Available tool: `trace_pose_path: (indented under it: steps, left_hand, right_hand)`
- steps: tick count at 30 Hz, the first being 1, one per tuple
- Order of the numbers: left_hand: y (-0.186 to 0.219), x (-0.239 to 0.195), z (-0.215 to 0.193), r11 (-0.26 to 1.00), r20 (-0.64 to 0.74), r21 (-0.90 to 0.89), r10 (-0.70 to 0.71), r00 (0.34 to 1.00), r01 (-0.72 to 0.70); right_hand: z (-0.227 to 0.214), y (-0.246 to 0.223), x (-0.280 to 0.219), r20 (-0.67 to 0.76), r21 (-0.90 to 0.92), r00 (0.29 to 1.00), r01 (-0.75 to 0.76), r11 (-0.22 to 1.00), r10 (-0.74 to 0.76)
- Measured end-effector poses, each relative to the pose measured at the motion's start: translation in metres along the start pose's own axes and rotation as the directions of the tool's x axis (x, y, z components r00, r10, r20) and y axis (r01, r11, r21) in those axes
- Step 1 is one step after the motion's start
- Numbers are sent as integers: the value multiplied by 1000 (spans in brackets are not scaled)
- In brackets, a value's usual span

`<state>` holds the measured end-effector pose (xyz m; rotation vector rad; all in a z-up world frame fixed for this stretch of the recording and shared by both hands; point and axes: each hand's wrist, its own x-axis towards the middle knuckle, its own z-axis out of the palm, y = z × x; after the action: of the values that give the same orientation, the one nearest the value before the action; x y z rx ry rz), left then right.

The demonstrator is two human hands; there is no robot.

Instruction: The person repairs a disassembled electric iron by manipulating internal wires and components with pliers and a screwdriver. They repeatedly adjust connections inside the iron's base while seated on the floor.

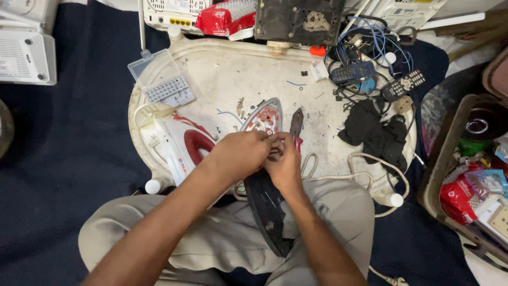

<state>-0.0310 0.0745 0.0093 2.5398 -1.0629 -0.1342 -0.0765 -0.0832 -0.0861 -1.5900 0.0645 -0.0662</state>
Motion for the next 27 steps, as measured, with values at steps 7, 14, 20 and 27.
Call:
trace_pose_path:
  steps: [7, 14, 20, 27]
  left_hand:
    - [15, 25, 50, 851, 373, 472, 44, 927, -230]
    - [4, 49, 68, 902, 514, 342, 55, 856, -263]
    - [8, 48, 77, 933, 503, 308, 6, 864, -185]
    - [10, 50, 59, 904, 498, 354, 36, 867, -241]
  right_hand:
    - [-3, 6, -2, -20, -129, 1000, 6, 992, -8]
    - [-10, -4, -19, -15, -393, 997, 63, 917, -75]
    - [-24, 8, -24, 34, -646, 995, 92, 758, -93]
    - [-24, 2, -23, -189, -667, 977, -53, 744, -100]
